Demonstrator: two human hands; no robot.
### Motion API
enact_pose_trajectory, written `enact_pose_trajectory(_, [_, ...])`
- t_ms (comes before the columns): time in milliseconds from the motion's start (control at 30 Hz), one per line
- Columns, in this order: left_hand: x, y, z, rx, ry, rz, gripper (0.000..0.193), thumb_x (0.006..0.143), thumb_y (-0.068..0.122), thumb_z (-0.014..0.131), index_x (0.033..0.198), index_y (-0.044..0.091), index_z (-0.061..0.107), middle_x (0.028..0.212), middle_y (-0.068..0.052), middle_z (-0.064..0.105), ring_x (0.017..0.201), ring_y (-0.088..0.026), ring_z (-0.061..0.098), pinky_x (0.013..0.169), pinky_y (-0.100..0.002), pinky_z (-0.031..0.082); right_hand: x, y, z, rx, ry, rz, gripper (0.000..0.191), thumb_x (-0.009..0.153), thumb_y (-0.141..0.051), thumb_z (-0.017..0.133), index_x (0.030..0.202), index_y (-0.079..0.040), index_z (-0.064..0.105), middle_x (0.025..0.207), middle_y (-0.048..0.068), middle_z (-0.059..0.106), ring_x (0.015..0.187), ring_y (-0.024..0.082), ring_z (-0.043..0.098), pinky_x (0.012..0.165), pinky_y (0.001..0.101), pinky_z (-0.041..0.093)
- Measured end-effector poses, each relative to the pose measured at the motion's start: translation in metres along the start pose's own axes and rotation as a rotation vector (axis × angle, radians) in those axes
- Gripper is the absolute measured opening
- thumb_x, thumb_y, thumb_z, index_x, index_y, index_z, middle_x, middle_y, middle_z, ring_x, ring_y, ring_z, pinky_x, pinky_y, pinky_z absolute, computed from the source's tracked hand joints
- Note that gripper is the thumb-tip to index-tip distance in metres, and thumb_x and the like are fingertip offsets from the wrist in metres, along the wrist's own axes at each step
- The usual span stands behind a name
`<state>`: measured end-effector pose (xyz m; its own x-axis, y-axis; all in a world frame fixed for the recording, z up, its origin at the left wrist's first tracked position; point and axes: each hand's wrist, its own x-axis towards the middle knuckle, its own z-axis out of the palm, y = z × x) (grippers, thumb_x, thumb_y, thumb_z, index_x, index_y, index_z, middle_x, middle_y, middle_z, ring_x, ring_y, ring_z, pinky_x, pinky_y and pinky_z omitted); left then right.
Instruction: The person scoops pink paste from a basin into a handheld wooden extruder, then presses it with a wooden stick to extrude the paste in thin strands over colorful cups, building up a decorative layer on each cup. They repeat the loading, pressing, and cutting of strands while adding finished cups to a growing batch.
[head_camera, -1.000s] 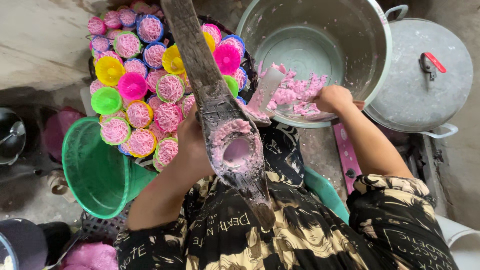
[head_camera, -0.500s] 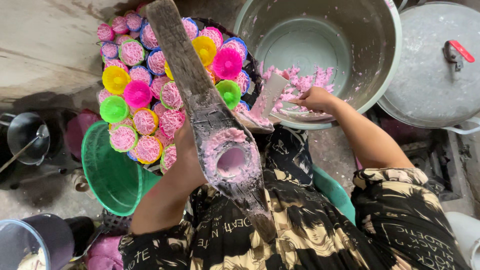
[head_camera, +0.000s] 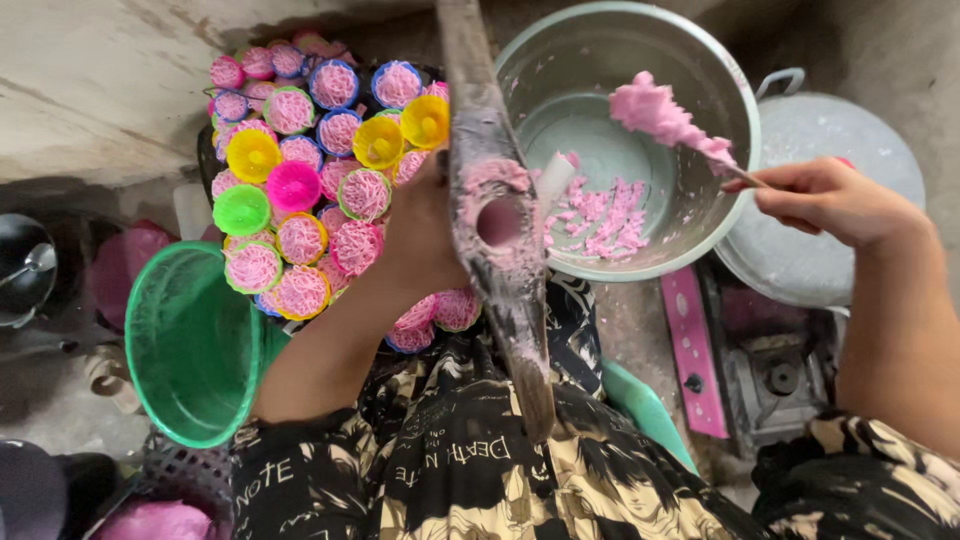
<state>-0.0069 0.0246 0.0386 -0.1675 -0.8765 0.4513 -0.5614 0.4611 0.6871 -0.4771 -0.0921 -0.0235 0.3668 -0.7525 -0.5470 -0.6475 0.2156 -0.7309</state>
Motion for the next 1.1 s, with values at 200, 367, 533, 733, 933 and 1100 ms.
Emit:
enact_pose_trajectory(200, [0.024, -0.003, 0.027, 0.101, -0.093, 0.123, 0.042, 0.074, 0.028, 0.085, 0.109, 0.009, 0.073, 0.110, -0.017, 0.065, 0.097, -0.038, 0.067, 0.082, -0.047, 0.056, -0.063, -0.065, -0.030, -0.047, -0.285, -0.374, 0.045, 0.098, -0.030, 0.054, 0.135, -0.010, 0.071, 0.067, -0.001, 0.056, 0.055, 0.006, 0.041, 0.047, 0.0247, 0.037])
enact_pose_trajectory(367, [0.036, -0.002, 0.038, 0.065, -0.094, 0.097, 0.039, 0.074, 0.032, 0.081, 0.105, 0.010, 0.073, 0.112, -0.018, 0.066, 0.097, -0.038, 0.067, 0.084, -0.047, 0.056, -0.096, -0.148, -0.006, -0.760, -0.065, -0.301, 0.047, 0.092, -0.044, 0.062, 0.135, -0.026, 0.071, 0.070, 0.004, 0.064, 0.061, 0.014, 0.057, 0.055, 0.0312, 0.052])
enact_pose_trajectory(533, [0.053, 0.008, 0.048, 0.094, -0.055, 0.183, 0.043, 0.071, 0.035, 0.082, 0.104, 0.009, 0.073, 0.110, -0.019, 0.066, 0.097, -0.040, 0.067, 0.083, -0.048, 0.056, -0.159, -0.237, 0.039, -1.586, 0.566, -0.100, 0.042, 0.098, -0.054, 0.055, 0.137, -0.041, 0.065, 0.092, -0.011, 0.073, 0.080, 0.010, 0.074, 0.067, 0.0244, 0.055])
enact_pose_trajectory(733, [0.074, 0.011, 0.060, 0.120, -0.034, 0.096, 0.038, 0.074, 0.037, 0.080, 0.101, 0.011, 0.074, 0.108, -0.019, 0.068, 0.098, -0.042, 0.067, 0.084, -0.050, 0.055, -0.149, -0.265, 0.108, -2.026, 0.915, -0.692, 0.027, 0.104, -0.039, 0.058, 0.121, -0.029, 0.076, 0.076, -0.013, 0.062, 0.068, 0.006, 0.060, 0.057, 0.0224, 0.044])
enact_pose_trajectory(933, [0.075, -0.024, 0.064, 0.084, -0.023, 0.100, 0.034, 0.075, 0.035, 0.078, 0.099, 0.011, 0.075, 0.102, -0.021, 0.070, 0.096, -0.044, 0.067, 0.085, -0.051, 0.055, -0.159, -0.252, 0.118, -1.952, 0.979, -1.031, 0.035, 0.081, -0.022, 0.069, 0.115, -0.022, 0.079, 0.083, -0.007, 0.066, 0.073, 0.010, 0.060, 0.061, 0.0240, 0.046])
enact_pose_trajectory(1100, [0.076, -0.053, 0.058, 0.036, 0.099, 0.078, 0.036, 0.073, 0.033, 0.078, 0.099, 0.008, 0.075, 0.101, -0.023, 0.070, 0.096, -0.044, 0.067, 0.085, -0.051, 0.055, -0.189, -0.239, 0.076, -1.495, 1.101, -0.820, 0.017, 0.103, -0.039, 0.075, 0.105, -0.022, 0.075, 0.081, -0.007, 0.066, 0.070, 0.011, 0.065, 0.061, 0.0276, 0.048])
